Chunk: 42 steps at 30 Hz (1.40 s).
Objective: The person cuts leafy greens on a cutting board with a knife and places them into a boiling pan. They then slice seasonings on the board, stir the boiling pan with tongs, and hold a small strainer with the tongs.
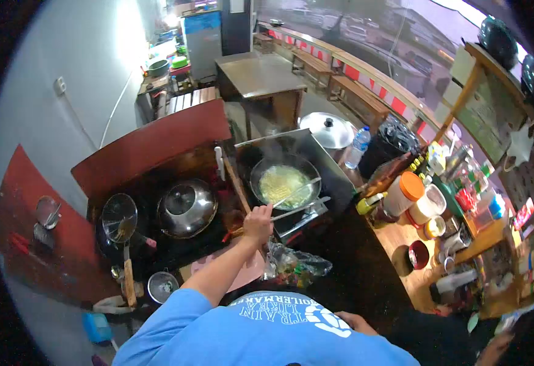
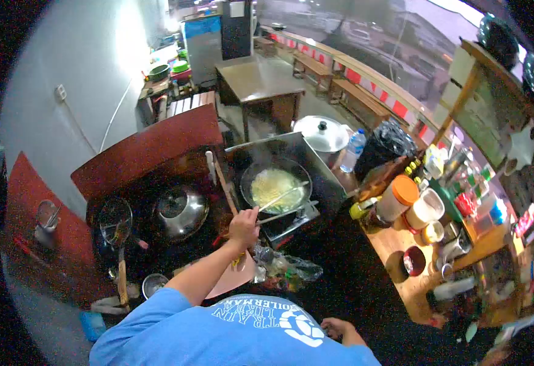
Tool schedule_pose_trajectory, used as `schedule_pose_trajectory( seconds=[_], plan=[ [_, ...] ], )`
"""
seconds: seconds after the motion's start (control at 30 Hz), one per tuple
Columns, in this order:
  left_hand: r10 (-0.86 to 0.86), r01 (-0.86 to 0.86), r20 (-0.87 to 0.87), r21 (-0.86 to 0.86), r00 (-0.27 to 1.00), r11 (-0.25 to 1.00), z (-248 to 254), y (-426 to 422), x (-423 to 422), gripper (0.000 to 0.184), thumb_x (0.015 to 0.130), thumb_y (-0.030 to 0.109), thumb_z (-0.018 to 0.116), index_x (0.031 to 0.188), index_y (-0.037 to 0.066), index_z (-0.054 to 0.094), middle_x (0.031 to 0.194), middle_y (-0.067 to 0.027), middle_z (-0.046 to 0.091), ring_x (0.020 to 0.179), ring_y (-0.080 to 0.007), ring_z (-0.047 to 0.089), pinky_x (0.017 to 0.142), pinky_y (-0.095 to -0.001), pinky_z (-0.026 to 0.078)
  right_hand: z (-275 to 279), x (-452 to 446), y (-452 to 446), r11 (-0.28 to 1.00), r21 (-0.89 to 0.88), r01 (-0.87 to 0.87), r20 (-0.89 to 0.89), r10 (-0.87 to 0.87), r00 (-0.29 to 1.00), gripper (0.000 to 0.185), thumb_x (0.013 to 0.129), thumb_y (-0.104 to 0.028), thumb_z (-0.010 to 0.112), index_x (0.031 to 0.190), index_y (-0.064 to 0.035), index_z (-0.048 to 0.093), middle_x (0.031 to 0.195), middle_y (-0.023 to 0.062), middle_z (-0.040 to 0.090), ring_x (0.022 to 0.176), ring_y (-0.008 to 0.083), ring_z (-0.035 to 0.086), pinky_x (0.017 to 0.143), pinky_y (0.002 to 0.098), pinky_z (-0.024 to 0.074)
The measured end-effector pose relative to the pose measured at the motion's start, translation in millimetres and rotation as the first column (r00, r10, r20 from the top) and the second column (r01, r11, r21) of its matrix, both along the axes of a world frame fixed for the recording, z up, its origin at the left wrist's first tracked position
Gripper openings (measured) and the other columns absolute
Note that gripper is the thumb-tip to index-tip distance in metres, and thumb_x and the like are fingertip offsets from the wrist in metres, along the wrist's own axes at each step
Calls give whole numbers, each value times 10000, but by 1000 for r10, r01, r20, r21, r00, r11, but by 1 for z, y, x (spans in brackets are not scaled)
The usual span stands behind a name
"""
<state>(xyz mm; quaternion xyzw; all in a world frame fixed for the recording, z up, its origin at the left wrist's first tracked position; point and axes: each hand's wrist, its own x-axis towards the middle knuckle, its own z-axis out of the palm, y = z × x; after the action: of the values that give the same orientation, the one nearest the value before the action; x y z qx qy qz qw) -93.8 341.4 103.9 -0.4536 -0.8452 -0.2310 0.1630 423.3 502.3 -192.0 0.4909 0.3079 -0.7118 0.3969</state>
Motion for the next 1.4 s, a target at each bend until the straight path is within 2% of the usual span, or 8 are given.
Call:
schedule_pose_trajectory(
  seconds=[0.07, 0.13, 0.2, 0.23, 0.53, 0.7, 0.93, 1.4],
  plan=[
    [1, -1, -23, -15, 1000, 1000, -1, -2, -1, 631, 719, 178, 764, 1304, 85, 545, 1007, -70, 587, 984, -260, 593, 810, -402, 520, 102, -13, -21, 979, 192, 67, -173, -33, 984, 350, 921, -390, 578, 1025, -71, 679, 834, 65, 653, 683, 207, 583, 590, 375, 494],
    [18, -18, -18, -12, 1000, 1000, 1, -2, 0, 639, 718, 186, 770, 1306, 88, 541, 1010, -70, 588, 987, -259, 592, 806, -399, 519, 289, -47, -74, 901, 374, 222, -383, -68, 921, 362, 938, -333, 578, 1119, -36, 679, 929, 121, 710, 827, 232, 681, 673, 388, 562],
    [10, -11, -21, -49, 1000, 999, 2, -2, 0, 626, 718, 193, 772, 1292, 86, 547, 1003, -73, 591, 977, -262, 596, 798, -396, 519, 313, -51, -85, 746, 615, 254, -541, 166, 824, 329, 942, -287, 594, 1130, -27, 669, 976, 128, 721, 843, 225, 698, 684, 387, 575],
    [18, -20, -24, -46, 1000, 999, 2, -2, -1, 626, 718, 193, 772, 1292, 86, 547, 1003, -73, 591, 977, -262, 596, 798, -396, 519, 319, -53, -85, 737, 627, 252, -541, 180, 821, 330, 941, -286, 597, 1134, -28, 669, 983, 127, 720, 853, 225, 695, 694, 387, 572],
    [0, -2, -32, -43, 999, 999, -2, -2, -2, 593, 737, 181, 757, 1281, 75, 550, 992, -71, 600, 969, -257, 607, 764, -400, 526, 279, -64, -58, 863, 502, 59, -422, 185, 888, 342, 935, -282, 630, 1176, -43, 664, 1046, 113, 709, 941, 224, 667, 787, 391, 541],
    [-11, 11, 0, -41, 1000, 999, 1, -2, -1, 633, 733, 190, 762, 1316, 76, 542, 1018, -74, 602, 983, -264, 603, 804, -404, 529, 195, -62, -27, 934, 317, -165, -251, 251, 935, 353, 931, -280, 648, 1199, -51, 662, 1081, 105, 703, 990, 224, 652, 839, 394, 523],
    [-3, 3, 6, -24, 1000, 1000, 3, -3, 0, 602, 747, 193, 750, 1303, 80, 548, 1022, -73, 605, 984, -263, 603, 813, -409, 520, 78, -85, 3, 886, 110, -451, -110, 461, 880, 374, 926, -277, 673, 1231, -62, 658, 1130, 95, 695, 1059, 224, 631, 911, 397, 499],
    [27, -26, -15, 27, 1000, 999, -3, -3, -1, 576, 756, 184, 735, 1297, 65, 581, 1014, -74, 628, 964, -268, 613, 839, -405, 516, 32, -118, 12, 814, -25, -581, -157, 570, 806, 409, 911, -272, 722, 1271, -89, 660, 1204, 67, 684, 1157, 221, 600, 1017, 404, 466]
  ],
)
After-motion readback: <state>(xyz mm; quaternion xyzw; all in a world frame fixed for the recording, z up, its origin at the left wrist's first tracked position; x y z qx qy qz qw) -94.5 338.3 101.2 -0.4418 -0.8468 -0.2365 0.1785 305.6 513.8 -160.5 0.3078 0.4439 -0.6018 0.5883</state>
